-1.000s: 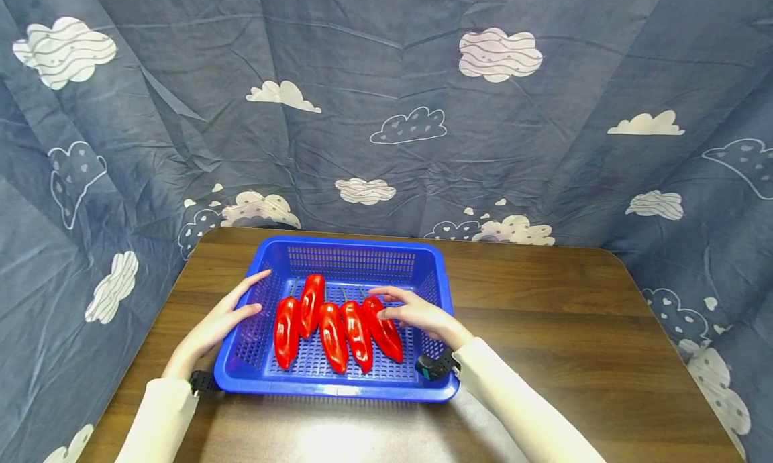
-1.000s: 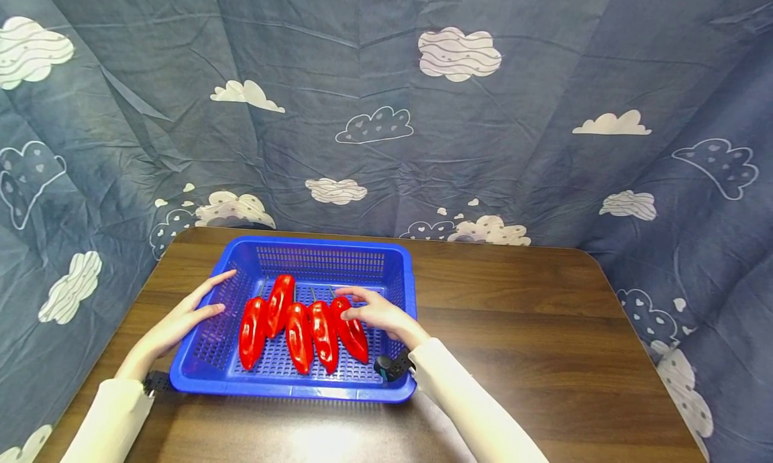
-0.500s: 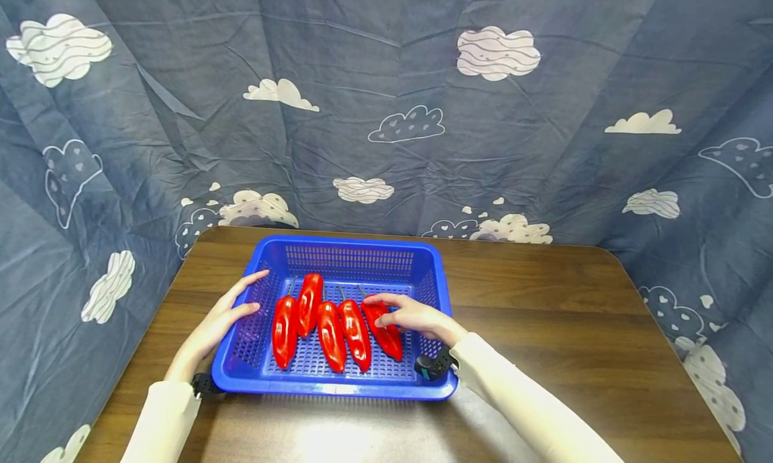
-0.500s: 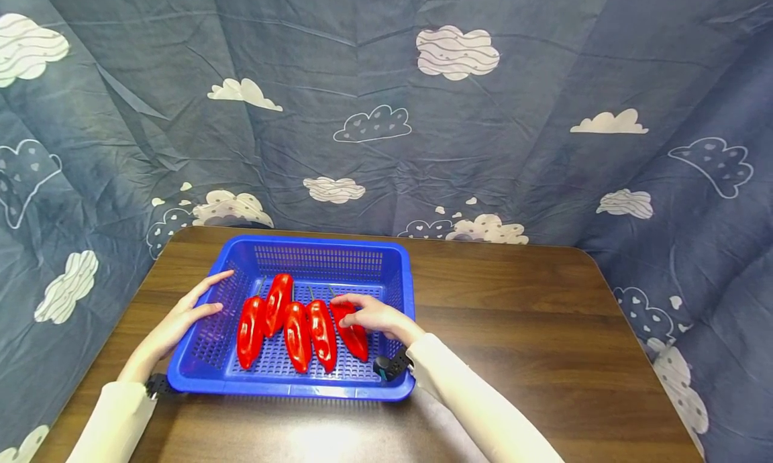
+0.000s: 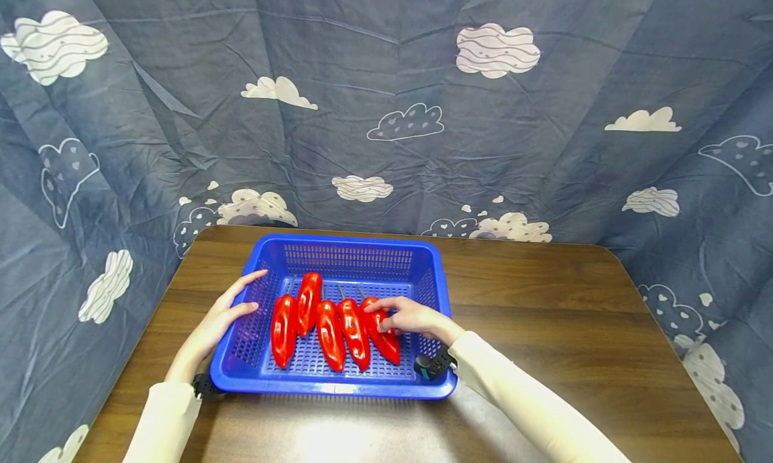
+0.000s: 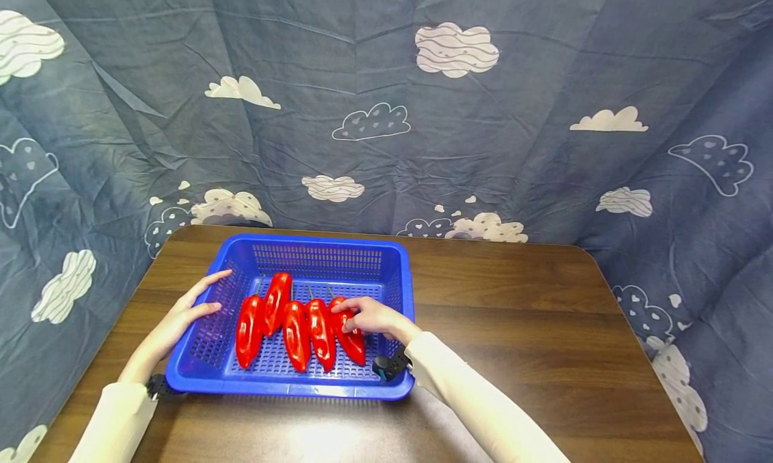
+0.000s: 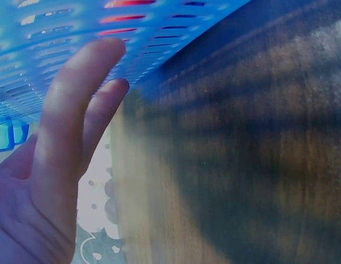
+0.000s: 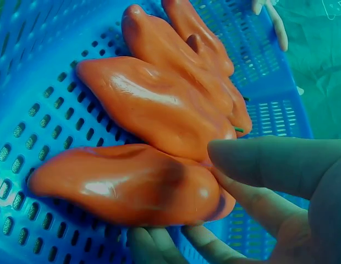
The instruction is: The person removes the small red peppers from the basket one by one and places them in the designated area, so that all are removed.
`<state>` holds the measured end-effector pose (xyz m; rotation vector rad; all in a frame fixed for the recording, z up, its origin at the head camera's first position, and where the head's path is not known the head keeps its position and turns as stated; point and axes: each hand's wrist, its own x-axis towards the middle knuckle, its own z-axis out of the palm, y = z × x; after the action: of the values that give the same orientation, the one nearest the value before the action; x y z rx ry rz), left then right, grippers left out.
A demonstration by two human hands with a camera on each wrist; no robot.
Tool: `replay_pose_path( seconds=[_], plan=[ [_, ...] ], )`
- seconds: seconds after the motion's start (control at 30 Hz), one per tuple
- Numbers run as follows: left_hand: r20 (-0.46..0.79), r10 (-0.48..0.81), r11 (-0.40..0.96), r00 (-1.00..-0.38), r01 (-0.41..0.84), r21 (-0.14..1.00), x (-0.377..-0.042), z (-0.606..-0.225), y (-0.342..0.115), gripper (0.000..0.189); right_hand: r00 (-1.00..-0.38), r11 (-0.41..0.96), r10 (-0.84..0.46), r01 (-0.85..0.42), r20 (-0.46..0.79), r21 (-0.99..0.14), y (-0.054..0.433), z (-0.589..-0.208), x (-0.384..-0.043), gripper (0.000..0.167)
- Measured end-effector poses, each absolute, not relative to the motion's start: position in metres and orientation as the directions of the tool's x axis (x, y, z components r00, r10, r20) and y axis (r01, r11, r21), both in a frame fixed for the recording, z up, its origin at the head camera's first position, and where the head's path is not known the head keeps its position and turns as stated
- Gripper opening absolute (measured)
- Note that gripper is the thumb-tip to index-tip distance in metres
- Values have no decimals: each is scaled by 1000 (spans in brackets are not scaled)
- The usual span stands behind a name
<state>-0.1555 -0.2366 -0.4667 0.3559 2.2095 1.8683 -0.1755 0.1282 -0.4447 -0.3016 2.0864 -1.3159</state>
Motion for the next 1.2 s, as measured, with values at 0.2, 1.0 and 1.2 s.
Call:
replay_pose_path(
  seconds=[0.2, 1.0, 1.2],
  plan=[
    [-27, 327, 149, -944, 23, 989, -155, -466, -236, 54, -762, 444, -502, 180, -410, -878, 128, -444, -175, 43],
    [-57, 322, 106, -945, -23, 994, -153, -467, -234, 55, -801, 209, -521, 215, -295, -954, 129, -442, -177, 48],
    [-40, 312, 134, -949, 3, 991, -154, -467, -235, 55, -814, 128, -525, 214, -249, -968, 129, -439, -178, 48]
  ],
)
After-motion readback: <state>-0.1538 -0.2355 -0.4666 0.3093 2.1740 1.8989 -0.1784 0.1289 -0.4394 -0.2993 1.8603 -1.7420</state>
